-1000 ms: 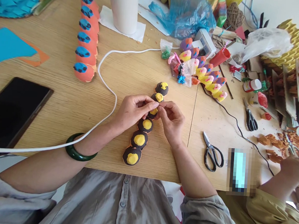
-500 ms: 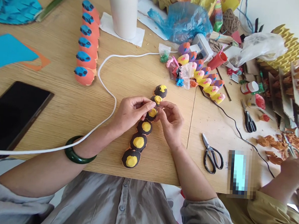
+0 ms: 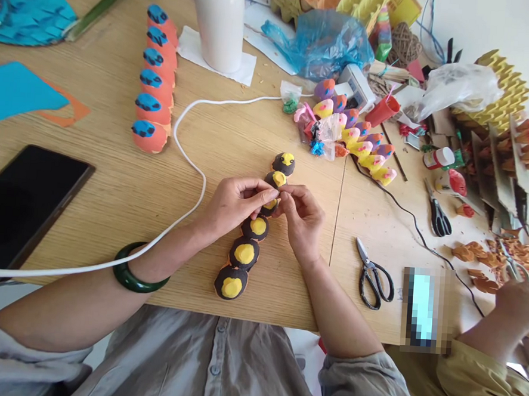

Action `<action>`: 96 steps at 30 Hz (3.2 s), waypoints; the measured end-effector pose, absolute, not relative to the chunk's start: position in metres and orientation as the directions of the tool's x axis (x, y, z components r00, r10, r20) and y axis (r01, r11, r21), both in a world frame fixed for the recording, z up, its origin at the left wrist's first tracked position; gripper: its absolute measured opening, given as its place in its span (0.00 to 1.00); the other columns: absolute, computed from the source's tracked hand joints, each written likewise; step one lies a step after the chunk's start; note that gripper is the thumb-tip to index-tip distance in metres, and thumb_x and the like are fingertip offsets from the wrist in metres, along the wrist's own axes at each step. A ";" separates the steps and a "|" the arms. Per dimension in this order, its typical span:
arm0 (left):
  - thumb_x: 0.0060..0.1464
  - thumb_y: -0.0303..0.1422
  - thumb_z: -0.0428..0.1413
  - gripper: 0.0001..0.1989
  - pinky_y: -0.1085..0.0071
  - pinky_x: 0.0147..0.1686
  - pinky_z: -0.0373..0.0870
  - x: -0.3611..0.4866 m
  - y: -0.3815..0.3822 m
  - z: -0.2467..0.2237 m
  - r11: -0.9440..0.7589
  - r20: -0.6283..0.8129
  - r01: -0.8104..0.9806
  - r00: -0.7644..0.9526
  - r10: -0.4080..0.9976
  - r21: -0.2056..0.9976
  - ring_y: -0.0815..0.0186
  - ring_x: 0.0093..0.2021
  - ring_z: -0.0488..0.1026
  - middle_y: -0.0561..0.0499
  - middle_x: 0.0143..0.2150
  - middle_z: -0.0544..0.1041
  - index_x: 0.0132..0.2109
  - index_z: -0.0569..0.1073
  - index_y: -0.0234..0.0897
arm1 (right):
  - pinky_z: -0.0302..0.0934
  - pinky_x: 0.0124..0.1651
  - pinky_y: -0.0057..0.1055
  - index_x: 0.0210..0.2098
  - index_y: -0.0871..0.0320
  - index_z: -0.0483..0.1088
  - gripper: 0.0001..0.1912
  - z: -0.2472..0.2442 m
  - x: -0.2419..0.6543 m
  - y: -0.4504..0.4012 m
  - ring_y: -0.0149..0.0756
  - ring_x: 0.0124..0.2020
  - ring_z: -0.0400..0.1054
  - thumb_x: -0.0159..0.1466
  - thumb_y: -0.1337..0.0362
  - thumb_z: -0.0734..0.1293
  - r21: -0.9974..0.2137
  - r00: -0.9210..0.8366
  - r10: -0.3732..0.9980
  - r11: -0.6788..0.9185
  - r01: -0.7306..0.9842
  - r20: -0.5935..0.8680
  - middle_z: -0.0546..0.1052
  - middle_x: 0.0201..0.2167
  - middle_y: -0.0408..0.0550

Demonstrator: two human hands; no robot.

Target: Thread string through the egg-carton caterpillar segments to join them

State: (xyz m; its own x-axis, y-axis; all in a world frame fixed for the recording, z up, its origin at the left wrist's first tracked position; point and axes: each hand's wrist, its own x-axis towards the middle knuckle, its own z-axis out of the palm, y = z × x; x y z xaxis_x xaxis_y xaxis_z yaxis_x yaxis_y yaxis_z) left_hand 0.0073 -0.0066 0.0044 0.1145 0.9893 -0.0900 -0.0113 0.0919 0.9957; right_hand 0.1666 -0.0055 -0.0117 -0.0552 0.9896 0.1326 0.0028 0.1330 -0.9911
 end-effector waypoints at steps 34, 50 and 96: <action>0.58 0.43 0.63 0.15 0.76 0.22 0.63 0.006 -0.006 0.000 0.077 -0.072 -0.056 0.095 0.993 0.995 0.73 0.22 0.65 0.56 0.22 0.71 0.33 0.81 0.34 | 0.72 0.28 0.26 0.35 0.53 0.74 0.10 -0.011 0.166 -0.004 0.25 0.24 0.69 0.62 0.55 0.75 -0.995 -0.028 0.999 0.024 -0.092 0.027 0.76 0.29 0.38; 0.60 0.42 0.60 0.15 0.75 0.25 0.64 0.005 -0.005 -0.004 0.060 -0.059 -0.010 0.091 0.994 0.998 0.72 0.22 0.66 0.56 0.22 0.69 0.33 0.79 0.35 | 0.72 0.30 0.26 0.35 0.53 0.74 0.12 -0.014 0.165 -0.005 0.25 0.26 0.70 0.62 0.53 0.75 -0.998 -0.049 0.999 -0.011 -0.057 -0.009 0.76 0.30 0.39; 0.52 0.39 0.67 0.11 0.75 0.23 0.65 0.011 -0.007 0.003 0.125 -0.126 -0.117 0.004 0.992 0.985 0.73 0.22 0.67 0.54 0.24 0.75 0.37 0.84 0.35 | 0.71 0.29 0.26 0.37 0.53 0.74 0.14 -0.006 0.162 -0.011 0.25 0.24 0.67 0.62 0.51 0.75 -0.973 -0.040 0.994 -0.104 -0.205 -0.098 0.75 0.29 0.38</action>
